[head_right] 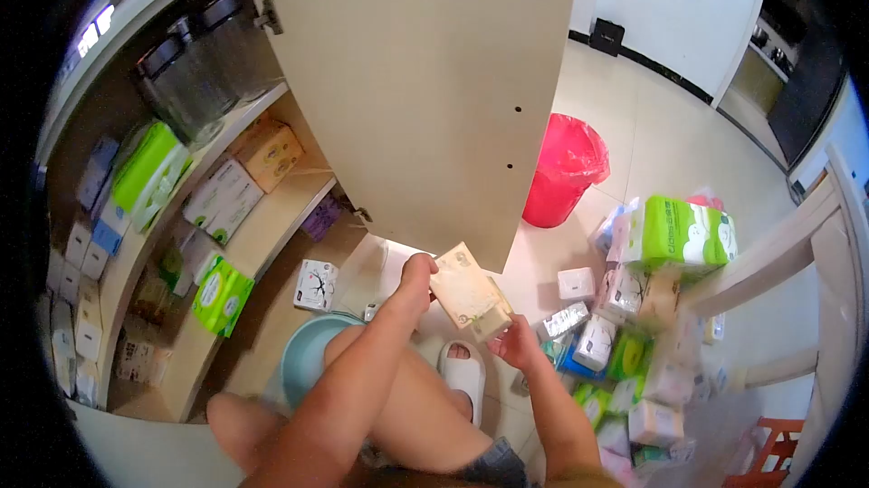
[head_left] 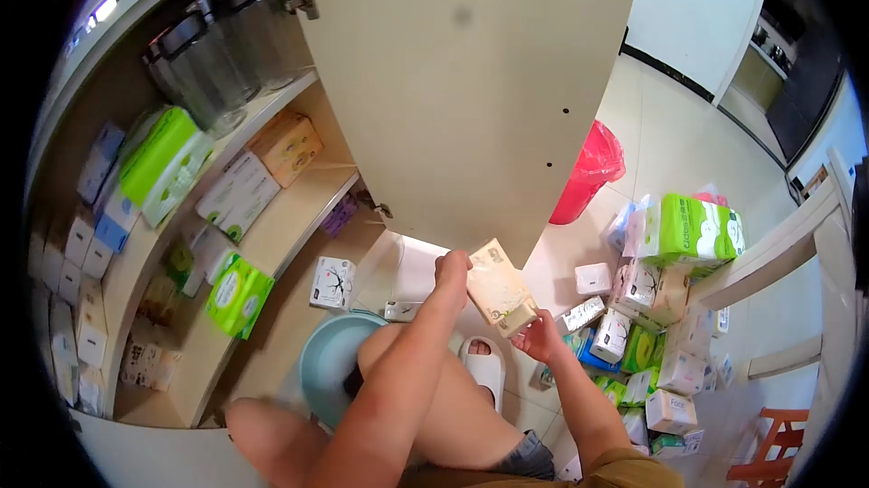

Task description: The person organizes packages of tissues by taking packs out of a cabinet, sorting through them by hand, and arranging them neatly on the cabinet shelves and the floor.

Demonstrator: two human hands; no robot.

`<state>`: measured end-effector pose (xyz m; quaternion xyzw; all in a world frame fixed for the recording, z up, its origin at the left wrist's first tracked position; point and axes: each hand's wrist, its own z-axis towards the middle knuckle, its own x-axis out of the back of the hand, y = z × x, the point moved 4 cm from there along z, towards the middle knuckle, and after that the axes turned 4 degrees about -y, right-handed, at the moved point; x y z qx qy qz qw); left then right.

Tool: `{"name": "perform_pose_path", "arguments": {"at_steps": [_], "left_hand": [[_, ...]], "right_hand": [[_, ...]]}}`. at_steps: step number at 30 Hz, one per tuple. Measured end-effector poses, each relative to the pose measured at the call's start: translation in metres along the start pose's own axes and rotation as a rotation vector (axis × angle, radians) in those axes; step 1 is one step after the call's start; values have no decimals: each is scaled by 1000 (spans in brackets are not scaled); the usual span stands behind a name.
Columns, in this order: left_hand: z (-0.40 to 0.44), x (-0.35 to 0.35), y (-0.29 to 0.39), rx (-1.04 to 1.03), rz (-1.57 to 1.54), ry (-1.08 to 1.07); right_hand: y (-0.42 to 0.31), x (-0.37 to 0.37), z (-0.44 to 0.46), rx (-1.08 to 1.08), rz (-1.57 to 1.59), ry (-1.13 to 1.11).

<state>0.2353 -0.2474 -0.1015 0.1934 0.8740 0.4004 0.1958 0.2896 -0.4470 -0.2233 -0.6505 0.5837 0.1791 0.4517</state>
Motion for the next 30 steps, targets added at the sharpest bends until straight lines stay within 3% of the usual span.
{"name": "perform_pose_path", "arguments": {"at_steps": [3,8,9,11,15,19,23,25,27,29,30], "left_hand": [[-17,5,5,36,-60,51],[-68,0,26,119,-243,-185],[-66,3,25,104,-254,-183],[-59,1,28,36,-444,-417],[-86,12,53,19,-581,-461],[-90,35,69,-134,-777,-475],[-99,71,85,-246,-870,-404],[-105,91,94,-280,-894,-402],[-114,112,103,-300,-895,-366],[-123,129,112,-327,-899,-346],[-126,137,117,-357,-893,-326]], "right_hand": [[-2,-33,-23,-42,115,-162],[-15,-85,-45,1,94,-353],[-18,-95,-48,32,50,-372],[-23,-114,-53,24,31,-421],[-28,-145,-55,-24,16,-584],[-31,-184,-57,-14,-67,-565],[-32,-223,-48,-4,-242,-562],[-30,-246,-43,-53,-438,-671],[-30,-271,-35,-57,-577,-673],[-26,-301,-25,72,-829,-649],[-22,-315,-27,-12,-897,-602]]}}
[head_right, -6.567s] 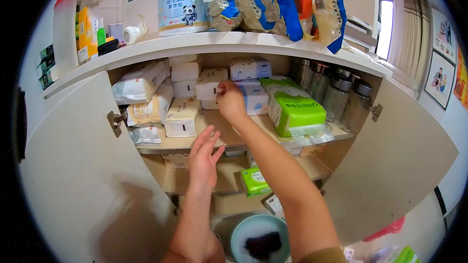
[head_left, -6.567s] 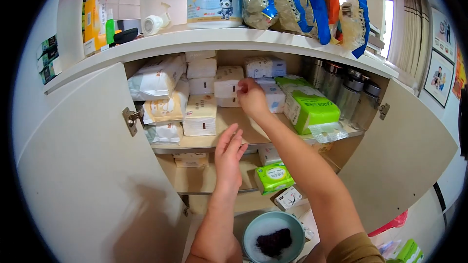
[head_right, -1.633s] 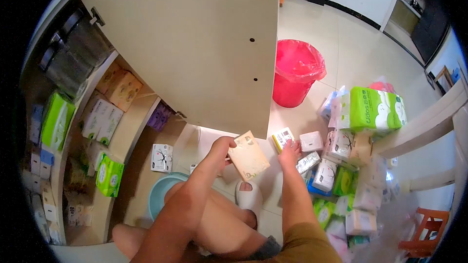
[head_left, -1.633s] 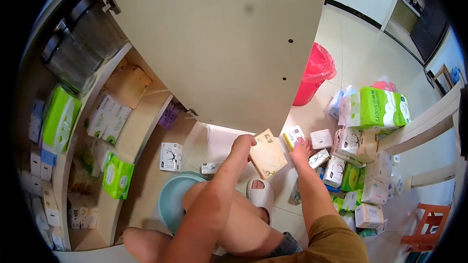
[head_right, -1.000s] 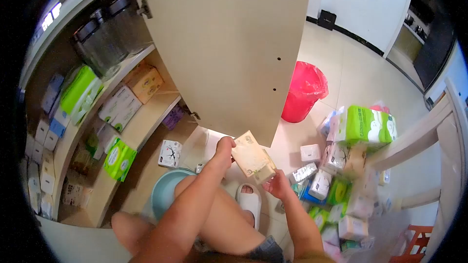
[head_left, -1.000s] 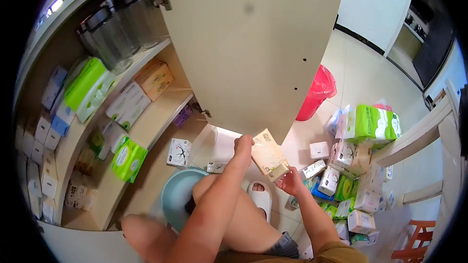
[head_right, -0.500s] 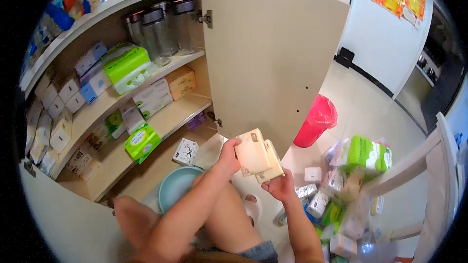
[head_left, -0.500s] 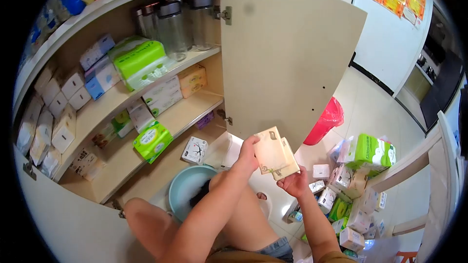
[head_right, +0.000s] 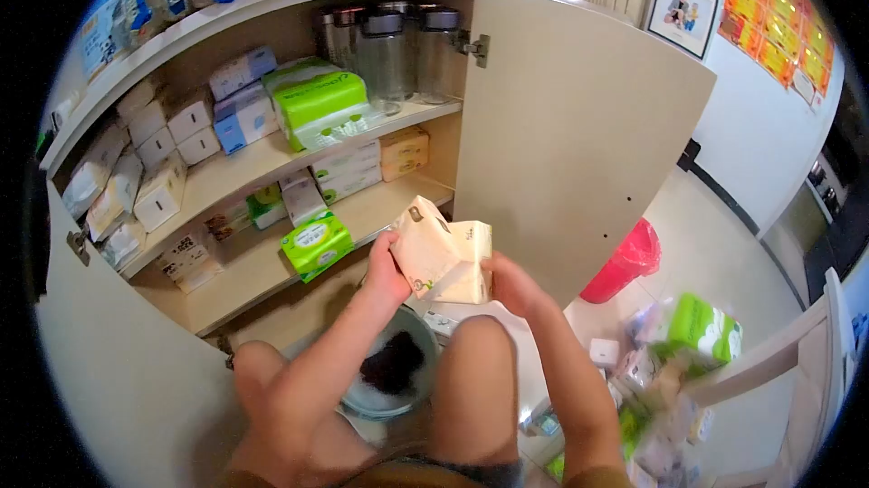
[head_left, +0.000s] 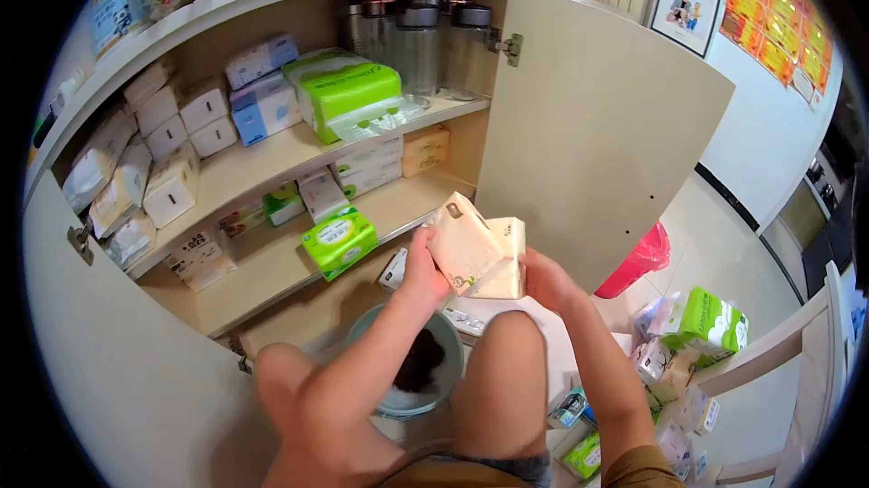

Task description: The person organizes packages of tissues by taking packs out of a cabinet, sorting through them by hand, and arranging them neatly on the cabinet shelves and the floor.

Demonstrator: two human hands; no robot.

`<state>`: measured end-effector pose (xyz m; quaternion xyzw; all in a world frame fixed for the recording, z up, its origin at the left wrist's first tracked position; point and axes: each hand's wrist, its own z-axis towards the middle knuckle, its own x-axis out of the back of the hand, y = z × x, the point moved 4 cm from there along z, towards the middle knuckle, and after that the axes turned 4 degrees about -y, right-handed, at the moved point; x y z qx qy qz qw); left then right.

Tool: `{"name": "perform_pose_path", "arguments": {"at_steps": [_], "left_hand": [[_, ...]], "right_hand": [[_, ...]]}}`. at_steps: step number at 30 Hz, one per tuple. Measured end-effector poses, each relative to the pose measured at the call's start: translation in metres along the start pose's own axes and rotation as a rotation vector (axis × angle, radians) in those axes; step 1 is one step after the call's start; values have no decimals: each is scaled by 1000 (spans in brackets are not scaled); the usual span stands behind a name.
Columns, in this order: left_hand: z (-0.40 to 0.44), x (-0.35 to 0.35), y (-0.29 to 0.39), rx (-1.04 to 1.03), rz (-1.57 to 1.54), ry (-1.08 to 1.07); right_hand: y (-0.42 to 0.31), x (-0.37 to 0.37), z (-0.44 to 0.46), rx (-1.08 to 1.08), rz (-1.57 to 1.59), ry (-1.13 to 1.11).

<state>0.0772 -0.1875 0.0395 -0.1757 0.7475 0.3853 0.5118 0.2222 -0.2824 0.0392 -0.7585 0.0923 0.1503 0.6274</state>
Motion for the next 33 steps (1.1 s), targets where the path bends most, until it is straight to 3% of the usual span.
{"name": "perform_pose_path", "arguments": {"at_steps": [4,11,14,19,21,25,28,33], "left_hand": [[-18,-10,41,-59,52,8],[-16,22,78,-93,75,14],[-13,33,70,-101,88,77],[-8,25,65,-66,83,110],[-6,21,60,-25,50,101],[10,29,52,-21,22,110],[26,39,47,-94,-30,164],[41,56,46,-142,-23,237]], "right_hand": [[-27,-40,31,-61,-256,-81],[-14,-64,73,-137,-233,-213],[8,-56,82,-112,-87,-103],[-3,-43,94,-59,-108,105],[-9,-33,97,35,-163,266],[-37,-26,84,117,-257,321],[-48,-7,75,223,-423,539],[-53,22,68,266,-485,646]]}}
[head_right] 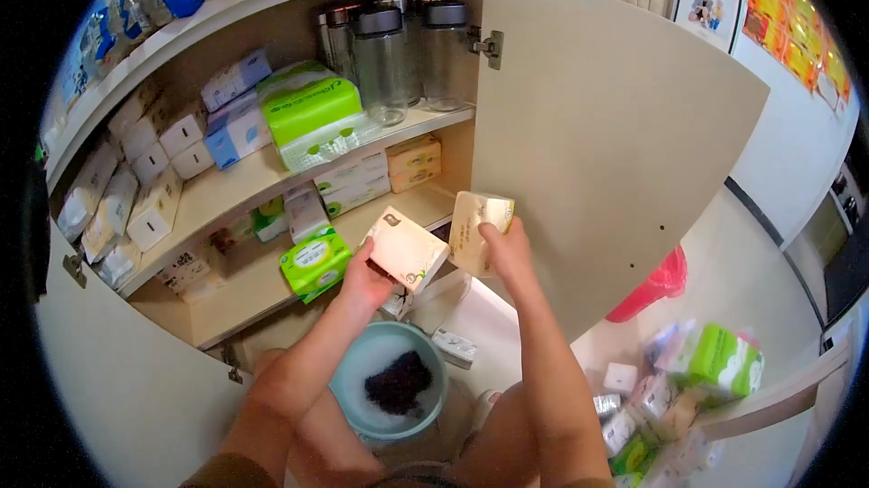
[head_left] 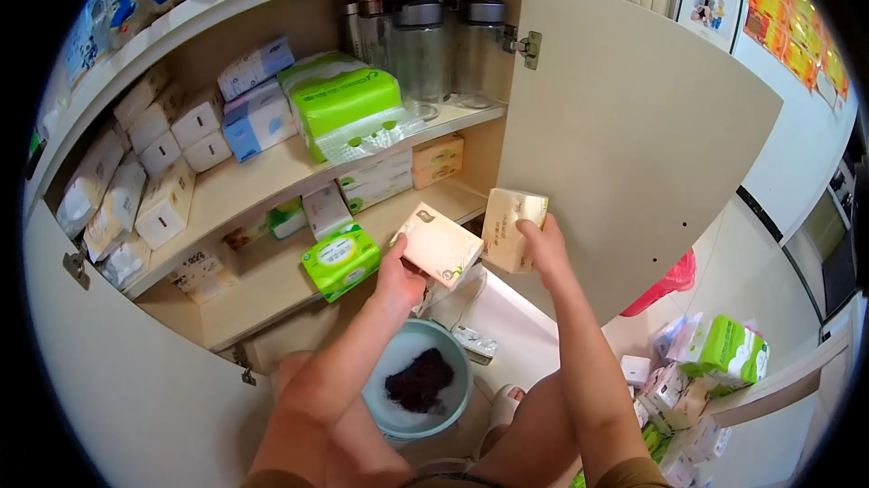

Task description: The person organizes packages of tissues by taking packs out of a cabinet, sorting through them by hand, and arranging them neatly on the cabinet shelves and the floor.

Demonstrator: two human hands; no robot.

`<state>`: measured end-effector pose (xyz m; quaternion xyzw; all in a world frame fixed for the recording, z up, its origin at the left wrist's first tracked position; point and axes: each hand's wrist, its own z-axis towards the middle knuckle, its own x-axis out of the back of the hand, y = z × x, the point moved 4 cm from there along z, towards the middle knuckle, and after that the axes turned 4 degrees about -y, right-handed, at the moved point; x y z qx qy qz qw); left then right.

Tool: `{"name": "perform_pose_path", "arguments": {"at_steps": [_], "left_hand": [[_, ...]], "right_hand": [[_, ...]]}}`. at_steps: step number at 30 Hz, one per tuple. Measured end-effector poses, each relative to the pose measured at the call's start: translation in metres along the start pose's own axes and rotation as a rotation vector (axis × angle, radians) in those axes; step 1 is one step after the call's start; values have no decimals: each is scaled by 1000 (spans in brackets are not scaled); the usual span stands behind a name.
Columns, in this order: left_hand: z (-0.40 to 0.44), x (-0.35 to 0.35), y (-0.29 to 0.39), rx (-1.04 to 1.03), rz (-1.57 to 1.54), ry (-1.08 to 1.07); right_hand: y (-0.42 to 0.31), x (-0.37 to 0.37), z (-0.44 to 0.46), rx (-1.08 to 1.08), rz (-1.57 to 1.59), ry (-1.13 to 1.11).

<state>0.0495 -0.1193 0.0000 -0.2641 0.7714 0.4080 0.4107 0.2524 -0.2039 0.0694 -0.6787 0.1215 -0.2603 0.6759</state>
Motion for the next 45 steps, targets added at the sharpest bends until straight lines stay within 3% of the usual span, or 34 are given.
{"name": "perform_pose_path", "arguments": {"at_steps": [3,7,9,13,16,20,22,26,32,34,37,45], "left_hand": [[9,0,0,-96,-25,-50],[18,-5,-2,-20,-39,-97],[22,-2,0,-92,40,146],[41,0,1,-128,2,85],[55,-1,-2,-91,-18,174],[79,-11,-2,-213,115,187],[80,-19,0,-304,376,370],[100,-23,-6,-295,383,324],[115,-29,-5,-216,733,281],[113,-35,-8,-73,845,212],[128,-31,-10,-156,902,207],[154,-4,-21,-68,884,19]], "right_hand": [[2,7,3,20,49,17],[-6,9,-1,-8,178,17],[-10,8,-3,-22,217,24],[-17,1,-7,-44,229,24],[-19,-5,-8,-63,194,-19],[-23,-9,-10,-77,241,3],[-26,-6,-11,-78,231,9],[-17,-3,-6,-57,209,19],[-19,2,-9,-54,200,38],[-16,4,-6,-75,226,29],[-17,4,-5,-100,226,19],[-24,-3,-9,-84,239,9]]}}
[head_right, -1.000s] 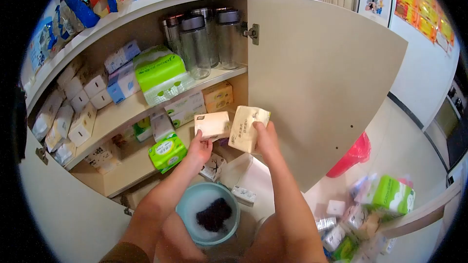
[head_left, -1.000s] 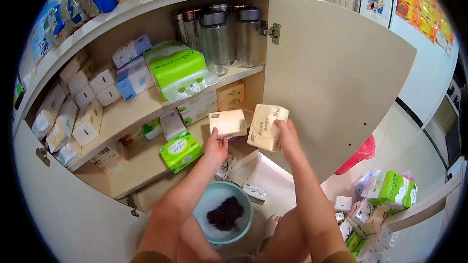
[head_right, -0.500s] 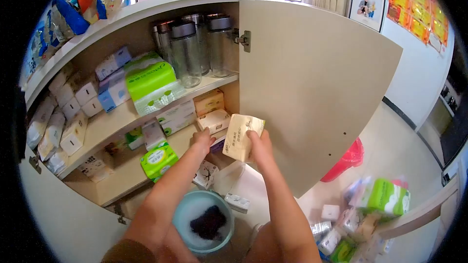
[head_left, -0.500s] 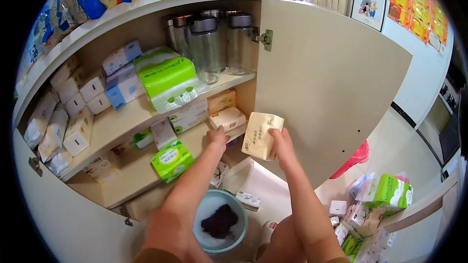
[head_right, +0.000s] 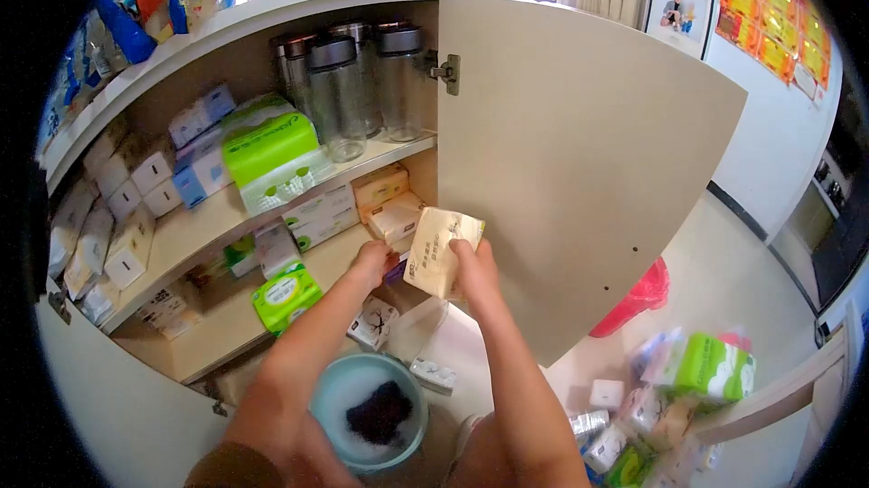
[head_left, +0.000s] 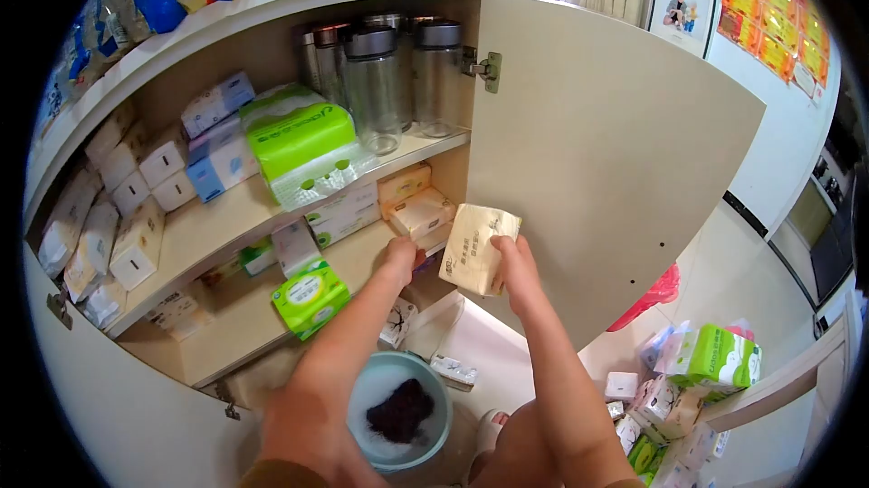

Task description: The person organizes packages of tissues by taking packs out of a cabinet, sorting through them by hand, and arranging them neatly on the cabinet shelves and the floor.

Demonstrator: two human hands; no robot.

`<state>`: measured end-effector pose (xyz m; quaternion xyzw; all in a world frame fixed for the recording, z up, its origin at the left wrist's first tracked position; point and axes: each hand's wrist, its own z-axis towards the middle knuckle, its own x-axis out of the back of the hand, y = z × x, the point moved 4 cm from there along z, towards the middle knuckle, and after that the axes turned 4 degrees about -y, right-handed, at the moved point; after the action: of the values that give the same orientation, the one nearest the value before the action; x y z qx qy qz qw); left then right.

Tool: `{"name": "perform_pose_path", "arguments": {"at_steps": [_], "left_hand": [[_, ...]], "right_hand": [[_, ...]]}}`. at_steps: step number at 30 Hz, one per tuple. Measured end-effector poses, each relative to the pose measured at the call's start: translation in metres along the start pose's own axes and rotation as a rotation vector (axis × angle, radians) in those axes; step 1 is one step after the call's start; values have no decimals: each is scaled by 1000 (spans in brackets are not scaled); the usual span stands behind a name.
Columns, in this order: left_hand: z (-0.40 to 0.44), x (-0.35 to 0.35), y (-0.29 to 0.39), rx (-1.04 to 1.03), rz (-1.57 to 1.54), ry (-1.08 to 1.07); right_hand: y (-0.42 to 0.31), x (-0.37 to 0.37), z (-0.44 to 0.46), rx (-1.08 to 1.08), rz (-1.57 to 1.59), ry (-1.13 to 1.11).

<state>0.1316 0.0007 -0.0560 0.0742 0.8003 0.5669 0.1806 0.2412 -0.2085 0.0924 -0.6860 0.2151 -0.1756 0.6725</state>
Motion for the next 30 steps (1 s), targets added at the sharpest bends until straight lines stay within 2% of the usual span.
{"name": "perform_pose_path", "arguments": {"at_steps": [1,2,4,5,7,8,10,11,13,19,21,24,25,28,30], "left_hand": [[5,-4,-5,42,-45,-75],[5,3,-7,33,-48,-63],[-70,-24,30,180,-313,-208],[-100,-25,51,166,-314,-195],[-146,-42,76,240,-387,-431],[-157,-33,82,228,-387,-414],[-170,-32,87,153,-232,-543],[-175,-21,87,139,-233,-526],[-184,-15,89,-40,-58,-522],[-204,30,101,-190,-147,-368],[-216,29,106,-237,-158,-326],[-235,43,124,-513,-231,-146],[-242,53,130,-534,-233,-124],[-263,65,143,-808,-146,-4],[-265,68,144,-858,-151,22]], "right_hand": [[2,0,0,-66,49,-34],[3,-6,0,-128,99,-82],[9,-8,3,-143,154,-123],[11,-16,4,-156,213,-173],[12,-18,4,-152,273,-227],[11,-27,1,-149,337,-293],[10,-28,-2,-144,382,-330],[7,-38,-5,-139,427,-381],[6,-41,-9,-148,463,-383],[5,-80,-19,-97,425,-594],[7,-80,-29,-25,476,-603],[-6,-90,-64,113,366,-613],[-13,-104,-72,186,334,-657],[-14,-122,-84,208,379,-685],[-15,-130,-91,216,411,-694]]}}
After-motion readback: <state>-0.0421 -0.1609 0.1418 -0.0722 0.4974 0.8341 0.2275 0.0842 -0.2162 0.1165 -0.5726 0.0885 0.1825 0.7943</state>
